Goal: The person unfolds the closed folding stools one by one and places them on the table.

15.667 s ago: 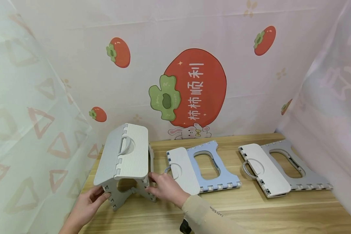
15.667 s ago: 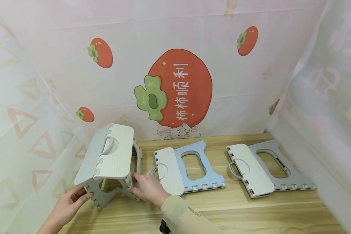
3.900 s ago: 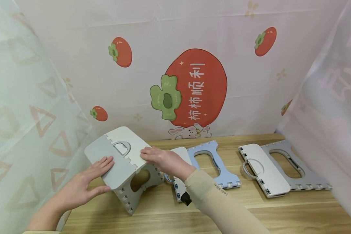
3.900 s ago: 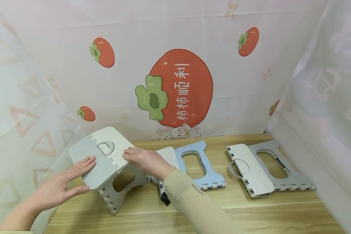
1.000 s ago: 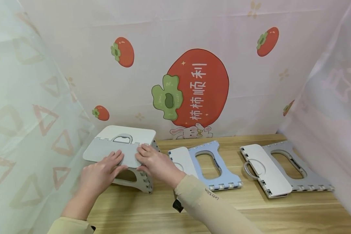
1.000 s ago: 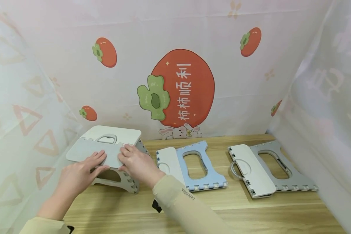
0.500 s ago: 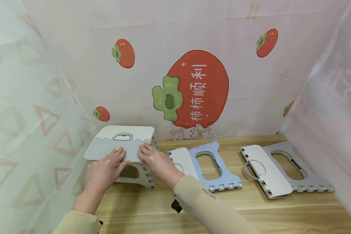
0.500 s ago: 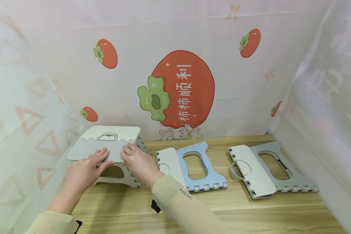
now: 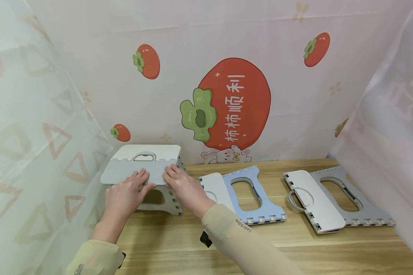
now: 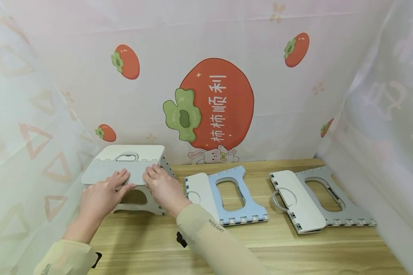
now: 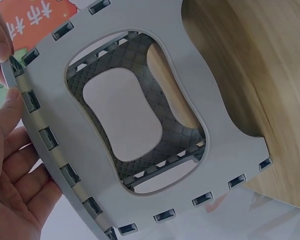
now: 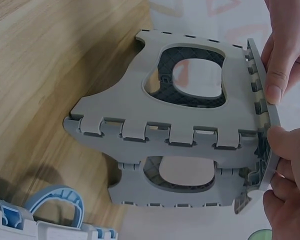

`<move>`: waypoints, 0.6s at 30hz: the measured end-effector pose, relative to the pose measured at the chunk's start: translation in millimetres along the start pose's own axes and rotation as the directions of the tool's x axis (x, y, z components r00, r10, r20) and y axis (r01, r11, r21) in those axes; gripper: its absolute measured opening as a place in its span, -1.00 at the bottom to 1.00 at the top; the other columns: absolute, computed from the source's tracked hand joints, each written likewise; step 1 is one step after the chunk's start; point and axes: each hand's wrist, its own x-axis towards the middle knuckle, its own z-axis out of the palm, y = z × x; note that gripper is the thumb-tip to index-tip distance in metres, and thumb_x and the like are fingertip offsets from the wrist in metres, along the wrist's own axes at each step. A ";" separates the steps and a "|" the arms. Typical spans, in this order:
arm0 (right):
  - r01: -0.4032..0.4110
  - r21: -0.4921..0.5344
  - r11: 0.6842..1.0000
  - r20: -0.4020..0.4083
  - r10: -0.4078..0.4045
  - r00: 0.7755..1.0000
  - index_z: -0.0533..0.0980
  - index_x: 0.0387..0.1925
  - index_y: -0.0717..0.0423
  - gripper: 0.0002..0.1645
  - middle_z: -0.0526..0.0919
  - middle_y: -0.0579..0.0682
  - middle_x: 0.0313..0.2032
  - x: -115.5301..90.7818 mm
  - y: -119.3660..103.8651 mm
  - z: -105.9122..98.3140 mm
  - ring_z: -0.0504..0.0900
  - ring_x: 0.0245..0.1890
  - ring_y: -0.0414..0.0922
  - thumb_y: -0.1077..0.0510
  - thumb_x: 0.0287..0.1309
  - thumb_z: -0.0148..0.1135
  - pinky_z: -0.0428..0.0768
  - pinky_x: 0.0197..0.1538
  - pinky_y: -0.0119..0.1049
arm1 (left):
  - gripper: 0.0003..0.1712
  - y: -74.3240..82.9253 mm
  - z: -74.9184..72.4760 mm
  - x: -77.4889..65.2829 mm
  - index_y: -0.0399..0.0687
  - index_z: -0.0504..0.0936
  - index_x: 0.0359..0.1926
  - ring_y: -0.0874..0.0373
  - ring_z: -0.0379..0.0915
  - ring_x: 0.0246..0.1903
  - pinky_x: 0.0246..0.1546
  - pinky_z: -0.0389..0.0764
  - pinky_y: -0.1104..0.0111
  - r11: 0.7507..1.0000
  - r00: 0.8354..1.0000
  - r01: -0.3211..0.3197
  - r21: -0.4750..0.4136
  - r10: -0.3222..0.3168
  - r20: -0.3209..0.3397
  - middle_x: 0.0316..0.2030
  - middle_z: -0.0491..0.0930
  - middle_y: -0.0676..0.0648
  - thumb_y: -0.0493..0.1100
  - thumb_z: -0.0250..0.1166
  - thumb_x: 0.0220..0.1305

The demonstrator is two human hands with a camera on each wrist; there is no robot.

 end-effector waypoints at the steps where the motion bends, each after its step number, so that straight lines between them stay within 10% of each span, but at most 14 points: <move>1: -0.001 -0.009 1.000 0.011 0.001 1.000 0.53 0.30 0.08 -0.54 0.52 0.03 0.36 0.0 0.2 0.2 0.44 0.41 -0.04 0.06 0.46 0.22 0.53 0.32 -0.27 | -0.39 -0.1 0.8 1.0 -0.03 0.71 0.19 -0.26 0.70 -0.07 -0.65 0.57 -0.03 1.000 1.000 0.003 0.001 -0.003 -0.003 0.15 0.66 -0.16 0.14 0.48 0.18; 18: -0.036 -0.019 0.999 0.202 0.040 0.979 0.11 0.57 0.22 -0.14 0.12 0.13 0.58 0.5 2.1 7.5 0.09 0.58 0.01 -0.11 0.49 0.15 0.16 0.56 -0.19 | -0.37 -7.5 7.9 13.7 0.03 0.67 0.24 -0.34 0.68 -0.20 -0.69 0.51 0.01 0.998 0.997 0.069 0.006 -0.069 0.039 0.15 0.63 -0.26 0.19 0.44 0.22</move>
